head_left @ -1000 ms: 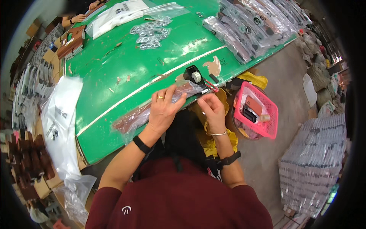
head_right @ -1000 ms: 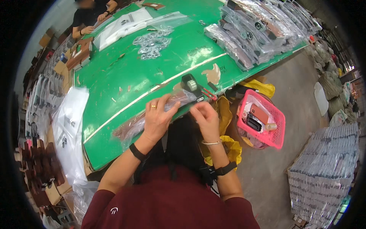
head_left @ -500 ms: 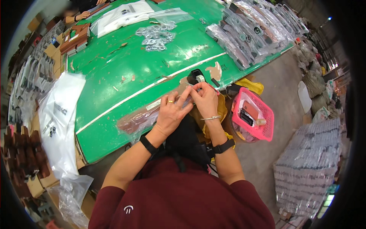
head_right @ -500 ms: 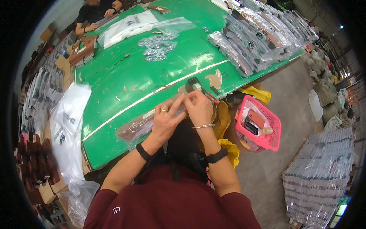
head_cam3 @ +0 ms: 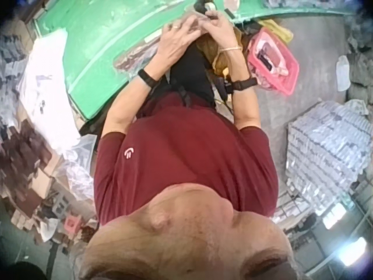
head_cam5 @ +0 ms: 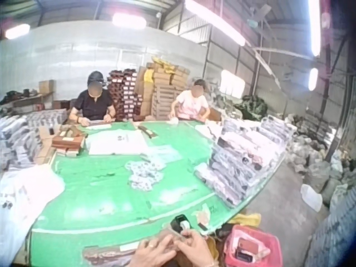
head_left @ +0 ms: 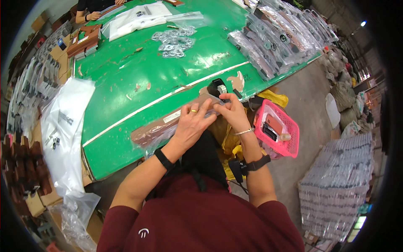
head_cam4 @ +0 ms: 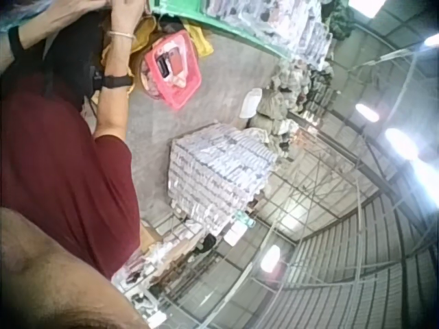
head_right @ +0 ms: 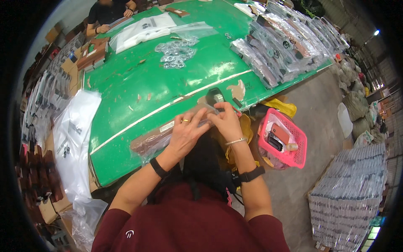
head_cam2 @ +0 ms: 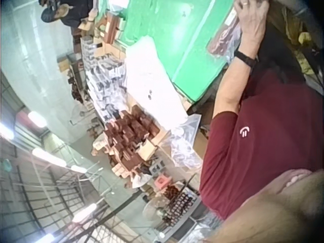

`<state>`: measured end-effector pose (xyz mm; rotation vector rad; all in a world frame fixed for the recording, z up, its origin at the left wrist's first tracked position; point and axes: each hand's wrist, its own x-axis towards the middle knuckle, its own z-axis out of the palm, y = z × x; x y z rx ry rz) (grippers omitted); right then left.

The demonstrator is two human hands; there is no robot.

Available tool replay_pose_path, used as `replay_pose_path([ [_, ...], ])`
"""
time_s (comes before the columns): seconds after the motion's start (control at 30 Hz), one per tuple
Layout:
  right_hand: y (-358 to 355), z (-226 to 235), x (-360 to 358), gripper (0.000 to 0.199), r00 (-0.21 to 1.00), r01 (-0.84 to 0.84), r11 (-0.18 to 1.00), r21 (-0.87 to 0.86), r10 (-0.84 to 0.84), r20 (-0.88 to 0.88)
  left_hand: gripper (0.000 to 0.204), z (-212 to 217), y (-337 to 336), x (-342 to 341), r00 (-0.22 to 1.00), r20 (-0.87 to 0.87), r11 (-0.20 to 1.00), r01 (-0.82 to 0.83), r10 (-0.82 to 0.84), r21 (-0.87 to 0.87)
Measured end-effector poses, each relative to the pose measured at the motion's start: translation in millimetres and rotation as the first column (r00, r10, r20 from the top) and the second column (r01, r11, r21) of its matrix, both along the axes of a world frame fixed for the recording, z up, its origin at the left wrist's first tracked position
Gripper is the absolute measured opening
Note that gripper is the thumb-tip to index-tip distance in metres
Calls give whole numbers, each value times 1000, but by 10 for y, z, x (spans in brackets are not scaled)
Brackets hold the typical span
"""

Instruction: Packaging wooden furniture components and small hardware into plastic bags and sealing them with tape.

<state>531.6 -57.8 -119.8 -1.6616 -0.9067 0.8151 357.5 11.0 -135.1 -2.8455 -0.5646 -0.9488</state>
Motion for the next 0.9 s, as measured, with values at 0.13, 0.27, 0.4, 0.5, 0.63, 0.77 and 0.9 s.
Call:
replay_pose_path([
  [0.13, -101, 163, -132, 52, 980, -21, 999, 48, 30, -196, 22, 29, 96, -31, 1000, 32, 1000, 0, 1, -30],
  [0.27, -26, 82, -165, 54, 972, 103, 980, 172, -62, -229, 21, 115, 219, 36, 1000, 25, 991, 11, -8, -133],
  [0.4, 91, 2, -94, 57, 972, 149, 981, 125, -123, -198, 21, 149, 353, 116, 999, 39, 978, 26, -18, -207],
  [0.5, 196, -25, -109, 56, 981, 114, 987, 113, -94, -169, 25, 272, 438, 47, 998, 67, 971, 33, -17, -235],
  [0.63, 247, -239, -182, 58, 988, 68, 988, 136, -48, -144, 33, 136, 378, 12, 995, 19, 931, -83, 96, -356],
  [0.77, 49, -198, -148, 55, 989, 105, 993, 62, -110, 94, 42, -27, 365, 100, 989, 147, 915, 76, -19, -396],
  [0.9, 148, -164, -219, 56, 994, 100, 987, 125, -93, -62, 39, 54, 464, -29, 985, 171, 868, 102, -19, -487],
])
